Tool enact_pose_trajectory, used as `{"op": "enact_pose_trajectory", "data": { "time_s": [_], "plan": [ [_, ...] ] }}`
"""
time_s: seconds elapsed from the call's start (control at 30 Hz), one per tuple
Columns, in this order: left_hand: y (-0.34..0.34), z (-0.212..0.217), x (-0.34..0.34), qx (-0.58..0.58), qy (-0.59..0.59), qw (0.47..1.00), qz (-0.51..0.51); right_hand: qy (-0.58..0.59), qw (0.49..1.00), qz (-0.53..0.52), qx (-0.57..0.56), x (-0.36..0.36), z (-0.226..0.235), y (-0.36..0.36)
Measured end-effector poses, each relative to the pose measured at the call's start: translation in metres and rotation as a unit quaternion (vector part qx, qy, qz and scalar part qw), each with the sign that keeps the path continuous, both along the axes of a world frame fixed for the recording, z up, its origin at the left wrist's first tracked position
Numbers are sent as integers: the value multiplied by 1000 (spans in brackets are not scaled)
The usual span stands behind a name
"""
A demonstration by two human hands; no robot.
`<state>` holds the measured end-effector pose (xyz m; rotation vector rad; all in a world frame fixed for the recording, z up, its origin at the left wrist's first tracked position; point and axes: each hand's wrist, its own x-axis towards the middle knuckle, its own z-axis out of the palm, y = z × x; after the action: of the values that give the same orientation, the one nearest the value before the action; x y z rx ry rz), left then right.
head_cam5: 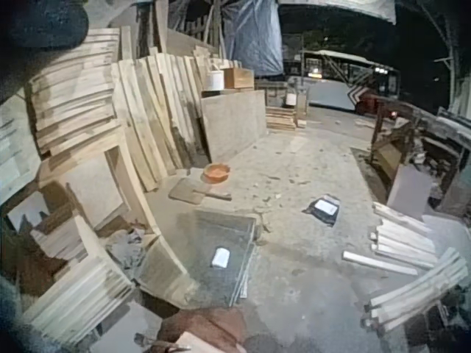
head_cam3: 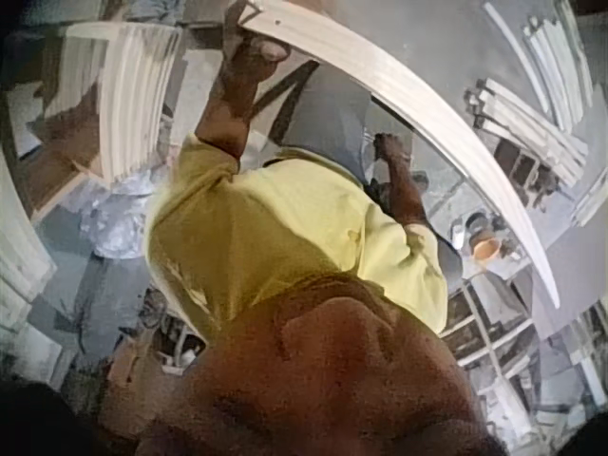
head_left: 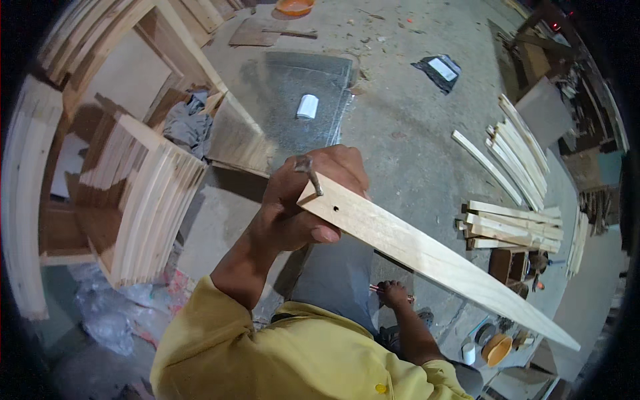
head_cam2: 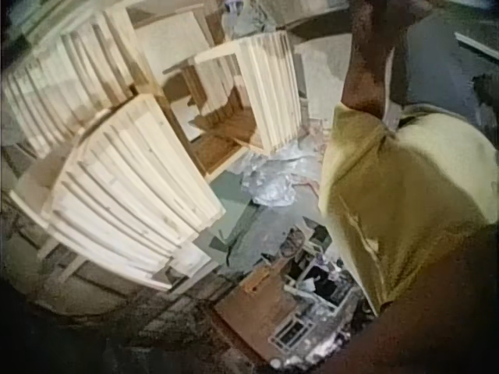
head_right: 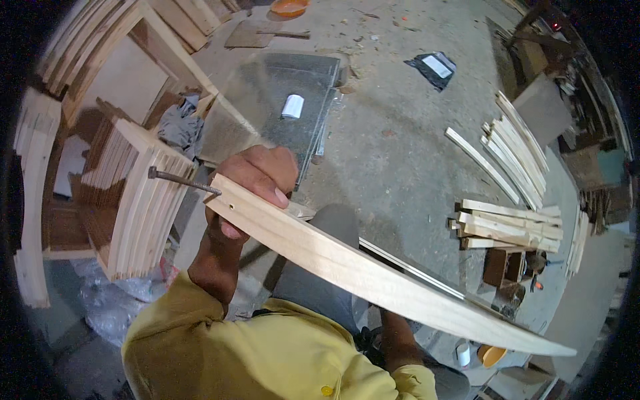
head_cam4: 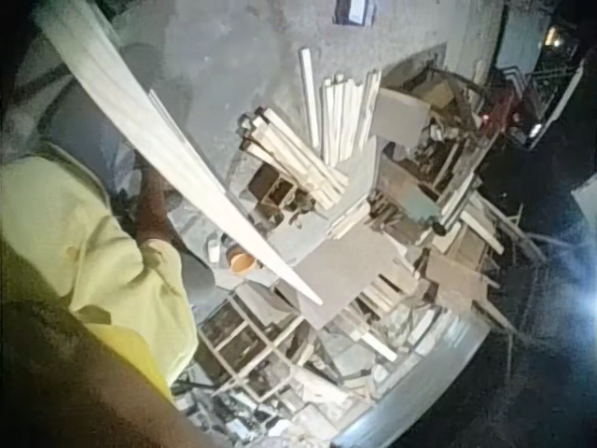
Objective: Assembling a rectangular wooden frame using wood glue and nails with a hammer.
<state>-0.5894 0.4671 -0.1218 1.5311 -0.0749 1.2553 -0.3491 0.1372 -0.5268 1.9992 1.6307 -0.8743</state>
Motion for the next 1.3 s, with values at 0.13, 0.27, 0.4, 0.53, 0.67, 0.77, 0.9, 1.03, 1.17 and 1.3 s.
{"op": "enact_pose_trajectory", "data": {
  "time_s": [0.13,0.27,0.4,0.53,0.67,0.77,0.9,1.03,1.17,1.3],
  "plan": [
    [5,-7,2,8,-54,997,-56,-30,993,46,100,-6,-7,-8],
    [7,-7,-1,20,-40,997,-66,96,994,-59,3,9,35,0],
    [3,-2,-1,-12,-44,996,-71,7,996,-44,75,25,137,10],
    [3,0,-3,15,-13,999,-45,30,979,-188,67,24,272,15],
    [9,-2,-8,56,26,997,-53,129,967,-199,93,-5,383,16],
    [9,-2,-9,60,26,997,-39,275,893,-342,100,-34,443,13],
    [9,0,-11,73,18,997,-32,308,856,-373,179,-62,512,17],
    [4,4,-12,34,11,999,-41,368,783,-271,422,-88,554,41],
    [4,6,-11,69,13,997,13,218,794,-260,504,-116,589,81],
    [8,7,-12,47,52,997,-38,143,748,-164,627,-133,610,120]
  ]
}}
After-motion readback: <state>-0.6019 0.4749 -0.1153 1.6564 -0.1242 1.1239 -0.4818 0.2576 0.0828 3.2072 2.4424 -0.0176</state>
